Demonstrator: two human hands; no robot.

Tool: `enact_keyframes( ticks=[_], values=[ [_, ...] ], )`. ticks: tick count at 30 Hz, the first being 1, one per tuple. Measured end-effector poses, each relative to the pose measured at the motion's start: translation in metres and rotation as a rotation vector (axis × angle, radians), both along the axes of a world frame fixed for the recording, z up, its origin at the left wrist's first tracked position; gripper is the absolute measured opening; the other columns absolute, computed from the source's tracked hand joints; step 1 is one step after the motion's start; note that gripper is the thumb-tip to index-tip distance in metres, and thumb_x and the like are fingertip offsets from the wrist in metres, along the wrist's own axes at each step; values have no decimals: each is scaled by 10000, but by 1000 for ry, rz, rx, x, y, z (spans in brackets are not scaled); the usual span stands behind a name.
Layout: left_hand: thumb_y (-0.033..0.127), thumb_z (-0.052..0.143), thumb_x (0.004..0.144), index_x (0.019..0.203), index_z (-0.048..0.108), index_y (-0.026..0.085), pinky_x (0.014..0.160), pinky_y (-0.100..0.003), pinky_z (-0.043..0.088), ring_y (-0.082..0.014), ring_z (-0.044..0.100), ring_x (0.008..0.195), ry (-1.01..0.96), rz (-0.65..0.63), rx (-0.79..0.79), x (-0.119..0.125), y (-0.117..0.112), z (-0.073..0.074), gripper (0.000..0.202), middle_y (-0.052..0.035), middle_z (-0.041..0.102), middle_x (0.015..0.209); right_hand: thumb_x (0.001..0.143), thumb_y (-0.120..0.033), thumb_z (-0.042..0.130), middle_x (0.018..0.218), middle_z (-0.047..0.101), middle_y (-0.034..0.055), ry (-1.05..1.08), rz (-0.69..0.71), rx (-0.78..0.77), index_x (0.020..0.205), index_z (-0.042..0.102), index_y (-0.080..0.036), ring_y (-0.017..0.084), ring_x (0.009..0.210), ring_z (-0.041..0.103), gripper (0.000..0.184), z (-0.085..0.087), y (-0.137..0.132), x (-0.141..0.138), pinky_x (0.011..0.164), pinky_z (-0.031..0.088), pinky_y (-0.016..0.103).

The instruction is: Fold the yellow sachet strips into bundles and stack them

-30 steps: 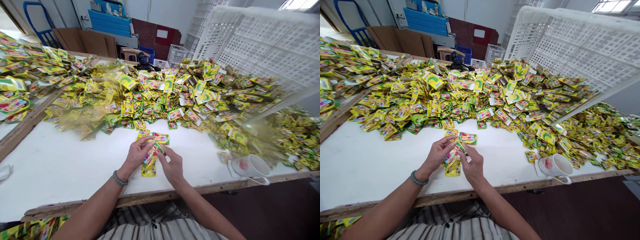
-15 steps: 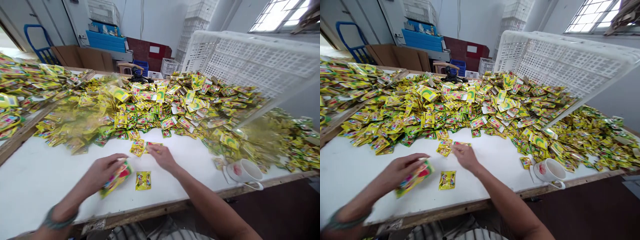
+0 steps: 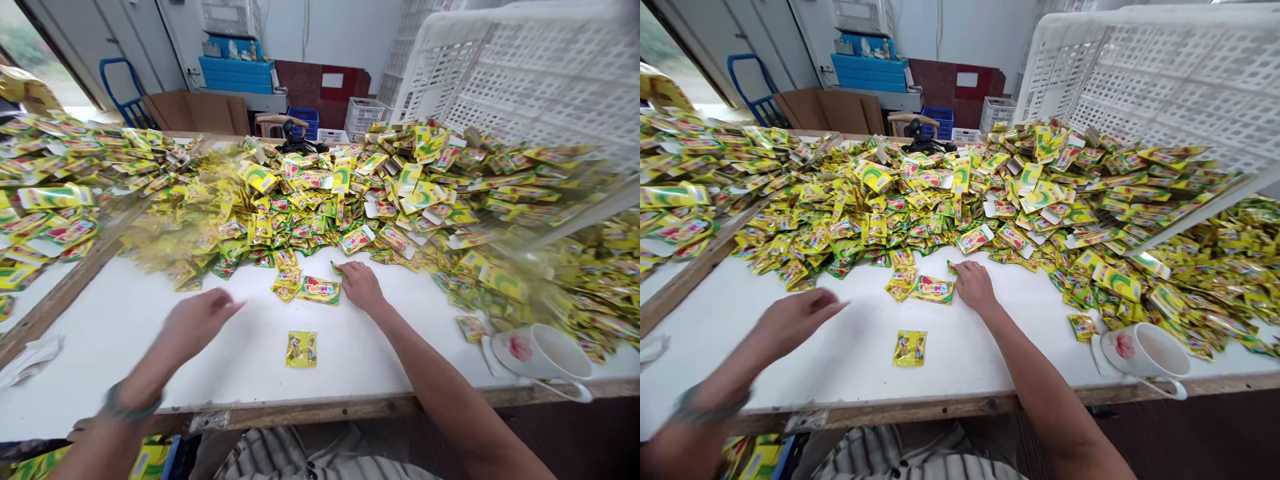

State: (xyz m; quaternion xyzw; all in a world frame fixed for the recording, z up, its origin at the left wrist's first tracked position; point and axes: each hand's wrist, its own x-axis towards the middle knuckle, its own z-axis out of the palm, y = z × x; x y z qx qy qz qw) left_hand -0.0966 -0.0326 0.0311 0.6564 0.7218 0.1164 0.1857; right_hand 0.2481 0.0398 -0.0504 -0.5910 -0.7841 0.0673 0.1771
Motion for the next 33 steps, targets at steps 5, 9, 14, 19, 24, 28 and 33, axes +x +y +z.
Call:
enact_keyframes(
  ticks=[5, 9, 14, 19, 24, 28, 33],
  values=[
    [596, 558, 810, 817, 660, 165, 628, -316, 395, -305, 658, 851, 193, 42, 1, 89, 77, -34, 443, -165, 714, 905, 826, -196, 499, 917, 707, 72, 415, -219, -90, 951, 661, -191, 223, 821, 626, 204, 9, -2, 5, 739, 464, 339],
    [382, 680, 778, 779, 605, 191, 660, -310, 399, -281, 634, 882, 74, 26, 114, 105, 86, -51, 205, -119, 688, 889, 813, -356, 597, 788, 699, 19, 912, -151, -374, 894, 644, -206, 177, 710, 624, 176, 24, -15, -2, 647, 462, 295],
    [344, 669, 781, 787, 525, 222, 586, -273, 356, -167, 539, 617, -454, 47, 215, 103, 62, -49, 188, 26, 569, 641, 656, -436, 792, 805, 693, 21, 1371, -77, -531, 877, 634, -205, 150, 679, 619, 357, 37, -35, -30, 615, 479, 269],
    [399, 786, 647, 962, 561, 211, 586, -253, 430, -136, 553, 572, -1083, 54, 12, 115, 40, -50, 431, 69, 569, 598, 651, -438, 801, 770, 694, 4, 1373, -83, -594, 866, 623, -210, 145, 665, 636, 361, 33, -43, -46, 623, 507, 269],
    [363, 782, 634, 892, 628, 163, 749, -320, 512, -181, 642, 733, -1286, -7, -123, 124, 36, -39, 361, -7, 678, 744, 676, -450, 766, 799, 705, 12, 1329, -98, -576, 871, 623, -217, 160, 672, 660, 336, 23, -43, -47, 651, 543, 300],
    [369, 763, 670, 841, 660, 154, 749, -313, 505, -196, 640, 793, -1170, -41, -33, 126, 40, -39, 293, -32, 700, 828, 684, -471, 748, 852, 719, 31, 1317, -85, -539, 876, 637, -222, 184, 734, 668, 333, 25, -41, -48, 674, 558, 321],
    [396, 743, 702, 748, 677, 163, 607, -271, 436, -161, 574, 663, -898, -62, 100, 129, 53, -37, 247, -9, 653, 698, 745, -454, 707, 826, 693, 0, 1280, 23, -508, 1008, 652, -233, 158, 768, 644, 348, 32, -38, -45, 733, 530, 296]
  ],
)
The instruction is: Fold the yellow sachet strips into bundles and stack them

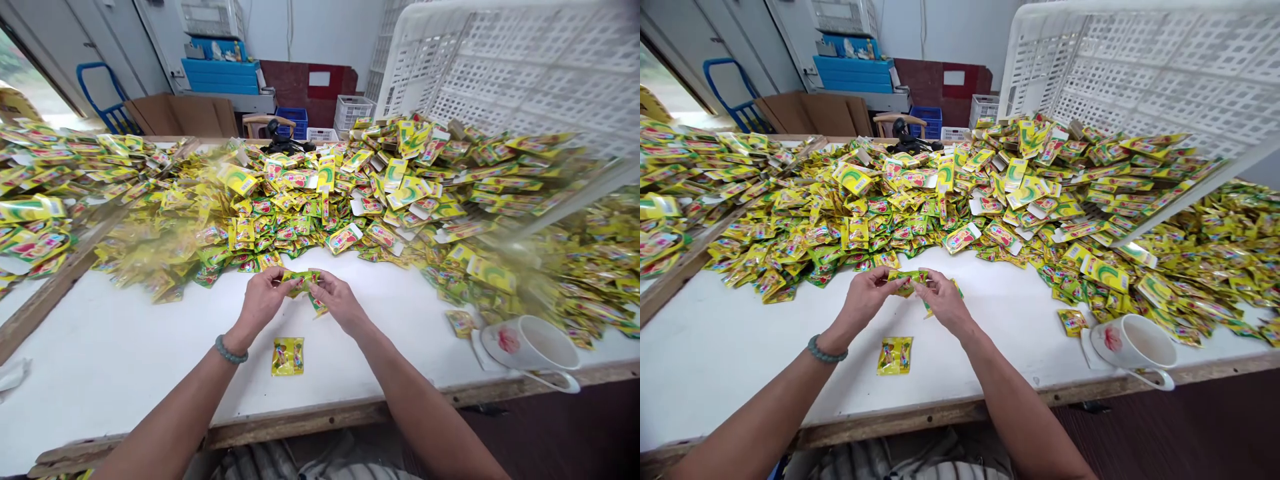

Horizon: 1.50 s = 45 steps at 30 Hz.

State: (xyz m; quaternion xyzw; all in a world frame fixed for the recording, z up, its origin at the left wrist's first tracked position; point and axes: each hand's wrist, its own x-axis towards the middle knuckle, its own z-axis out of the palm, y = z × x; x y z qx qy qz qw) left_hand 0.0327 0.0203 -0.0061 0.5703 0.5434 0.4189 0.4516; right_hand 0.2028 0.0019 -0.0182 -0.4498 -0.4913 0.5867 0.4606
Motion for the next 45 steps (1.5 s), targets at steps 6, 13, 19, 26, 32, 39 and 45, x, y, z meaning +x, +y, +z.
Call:
enact_keyframes(
  ticks=[6, 13, 19, 26, 32, 39, 45],
  values=[
    [489, 707, 711, 825, 650, 151, 618, -278, 446, -152, 571, 643, -75, -45, 4, 34, 12, 19, 361, -23, 637, 728, 754, -475, 706, 698, 637, -14, 19, -181, 44, 881, 611, -203, 166, 677, 617, 315, -7, 9, 23, 644, 535, 300],
    [469, 787, 650, 1205, 588, 130, 905, -488, 423, -379, 544, 1109, 915, -331, 103, 66, -4, 1, 680, -201, 651, 1160, 788, -478, 638, 923, 646, 22, -30, -577, 13, 1051, 519, -229, 166, 777, 617, 381, -8, 22, 65, 594, 553, 270],
    [40, 542, 719, 1237, 632, 260, 994, -555, 366, -385, 371, 1327, 1004, -595, 335, 47, -12, 4, 570, -124, 538, 1398, 824, -386, 552, 808, 603, 2, -359, -529, 105, 1020, 557, -240, 167, 704, 572, 245, -14, 22, 62, 629, 506, 285],
    [380, 424, 918, 1066, 660, 114, 928, -468, 455, -350, 576, 1113, 984, -6, 82, 18, -24, -3, 385, -220, 598, 1157, 789, -236, 531, 791, 627, 4, -761, -382, 83, 934, 607, -235, 179, 745, 565, 163, -26, 20, 47, 684, 441, 288],
    [608, 570, 787, 850, 565, 179, 821, -448, 464, -349, 624, 992, 820, 35, -91, 37, -24, -23, 434, -161, 655, 994, 795, -289, 559, 693, 582, -24, -539, -256, -39, 911, 601, -229, 169, 668, 574, 138, -34, 13, 35, 594, 463, 274],
    [525, 736, 672, 951, 475, 215, 655, -316, 504, -213, 665, 731, -70, 9, -180, 28, -16, -34, 492, -20, 692, 807, 811, -413, 570, 737, 555, -16, -420, -423, 135, 1035, 583, -221, 160, 655, 517, 295, -25, 15, 45, 593, 454, 267],
    [464, 809, 644, 994, 608, 183, 760, -316, 527, -209, 698, 829, -163, -104, -250, 18, -19, -27, 492, -46, 749, 931, 845, -334, 501, 890, 606, 32, -454, -363, 271, 1101, 552, -216, 181, 762, 557, 286, -9, 15, 57, 706, 460, 289]
  ],
)
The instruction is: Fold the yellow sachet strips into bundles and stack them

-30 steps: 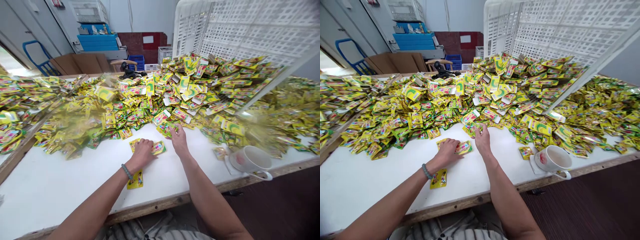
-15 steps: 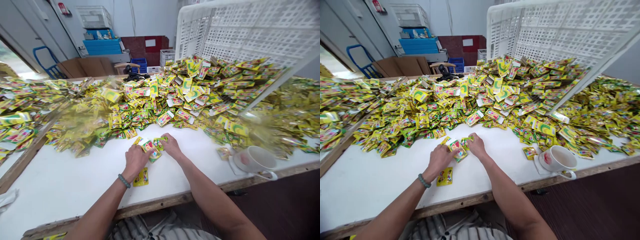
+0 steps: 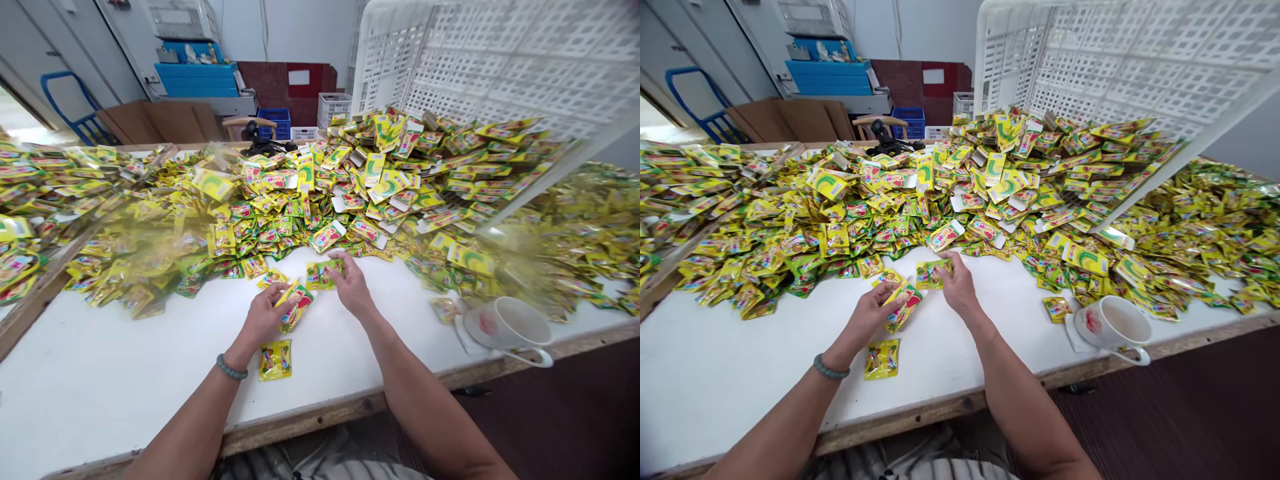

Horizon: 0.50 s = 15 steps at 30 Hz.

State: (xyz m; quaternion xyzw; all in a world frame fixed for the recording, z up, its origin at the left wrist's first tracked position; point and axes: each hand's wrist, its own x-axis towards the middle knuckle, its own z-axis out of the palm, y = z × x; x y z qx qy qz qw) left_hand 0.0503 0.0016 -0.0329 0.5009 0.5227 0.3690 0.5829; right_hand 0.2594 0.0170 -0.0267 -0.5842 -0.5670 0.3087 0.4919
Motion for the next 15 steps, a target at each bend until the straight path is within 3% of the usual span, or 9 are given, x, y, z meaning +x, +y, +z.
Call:
enact_keyframes(
  ticks=[4, 8, 15],
  values=[
    [432, 848, 624, 945, 609, 173, 677, -286, 543, -171, 696, 705, -181, -1, -131, 1, -3, 1, 476, -36, 761, 877, 844, -265, 483, 883, 621, 23, -178, 191, -88, 1061, 573, -219, 180, 755, 543, 239, 9, -5, 3, 727, 437, 296],
    [402, 886, 575, 894, 631, 160, 576, -235, 517, -133, 664, 598, -220, 4, -222, -1, -4, 3, 474, -7, 751, 764, 849, -243, 486, 858, 596, -4, -186, 356, -155, 1064, 562, -225, 158, 744, 510, 229, 13, -6, 10, 708, 412, 272],
    [374, 908, 553, 875, 648, 144, 550, -205, 511, -115, 657, 578, -253, -12, -269, 0, -5, 8, 473, -8, 752, 737, 845, -285, 542, 906, 559, -11, -66, 429, -195, 1026, 552, -231, 148, 795, 486, 189, 9, -2, 17, 725, 398, 260]
  ],
)
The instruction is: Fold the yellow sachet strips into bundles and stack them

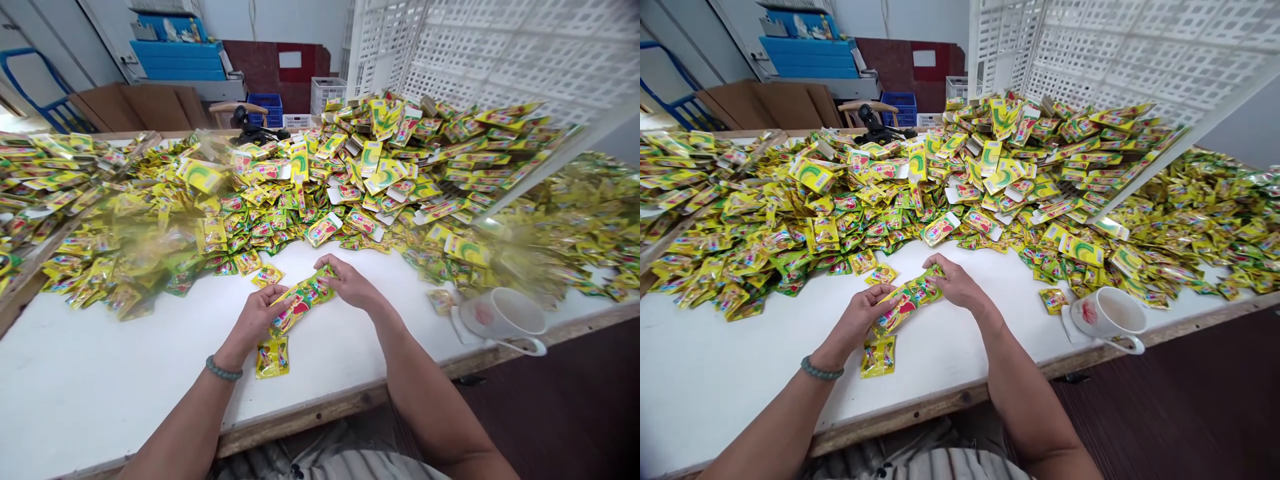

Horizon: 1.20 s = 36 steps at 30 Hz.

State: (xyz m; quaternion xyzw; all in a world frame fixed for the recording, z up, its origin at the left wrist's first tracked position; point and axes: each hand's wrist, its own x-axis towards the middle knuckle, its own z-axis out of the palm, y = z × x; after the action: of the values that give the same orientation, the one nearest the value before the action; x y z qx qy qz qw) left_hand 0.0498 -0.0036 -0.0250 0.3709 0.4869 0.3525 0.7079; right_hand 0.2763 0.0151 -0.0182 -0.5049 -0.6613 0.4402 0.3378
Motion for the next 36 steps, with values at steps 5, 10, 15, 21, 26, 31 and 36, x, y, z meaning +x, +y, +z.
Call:
enact_keyframes(
  ticks=[5, 10, 15, 21, 26, 31, 36],
  values=[
    [364, 916, 548, 869, 643, 144, 550, -205, 520, -119, 664, 585, -1, 21, -11, 2, -1, 2, 475, -15, 758, 742, 828, -309, 562, 790, 486, -31, 71, -97, -9, 1026, 538, -232, 143, 713, 448, 214, -3, 1, -4, 673, 392, 266],
    [353, 918, 547, 894, 646, 144, 563, -214, 532, -130, 678, 603, -10, 36, -4, 0, 1, 1, 488, -24, 765, 763, 833, -298, 553, 891, 543, -8, 123, -97, 53, 1042, 528, -234, 150, 783, 498, 220, 2, 0, -1, 715, 417, 269],
    [334, 911, 565, 869, 658, 134, 546, -192, 505, -108, 649, 577, 36, -49, 21, 1, -1, 5, 443, -17, 752, 736, 826, -226, 539, 861, 579, -18, -53, 27, 104, 1009, 565, -226, 150, 779, 512, 185, 7, -4, -7, 752, 404, 278],
    [341, 906, 572, 894, 665, 146, 526, -184, 484, -102, 639, 564, 28, -56, 22, 5, -1, 7, 447, -11, 753, 743, 805, -290, 595, 805, 580, -27, 82, -111, 91, 1060, 543, -226, 154, 764, 555, 269, -4, -5, -26, 727, 448, 278],
    [338, 922, 536, 881, 677, 145, 535, -206, 513, -128, 667, 573, -36, 31, -32, 6, -1, 4, 465, -18, 760, 737, 758, -352, 675, 873, 640, 14, 134, -275, 118, 976, 581, -217, 180, 817, 617, 273, -12, -9, -38, 746, 497, 303],
    [318, 932, 511, 869, 690, 134, 532, -203, 521, -135, 680, 576, -60, 116, -21, 5, 0, 6, 470, -21, 761, 710, 785, -368, 673, 809, 671, 19, 119, -343, 159, 935, 630, -213, 177, 736, 637, 220, -9, -15, -43, 700, 523, 302],
    [280, 949, 456, 852, 675, 136, 578, -220, 548, -144, 698, 602, -105, 230, 1, 7, 2, 6, 503, -21, 769, 728, 797, -332, 673, 748, 712, 11, 68, -402, 217, 824, 673, -225, 170, 646, 631, 111, -7, -18, -46, 645, 511, 300]
  ],
)
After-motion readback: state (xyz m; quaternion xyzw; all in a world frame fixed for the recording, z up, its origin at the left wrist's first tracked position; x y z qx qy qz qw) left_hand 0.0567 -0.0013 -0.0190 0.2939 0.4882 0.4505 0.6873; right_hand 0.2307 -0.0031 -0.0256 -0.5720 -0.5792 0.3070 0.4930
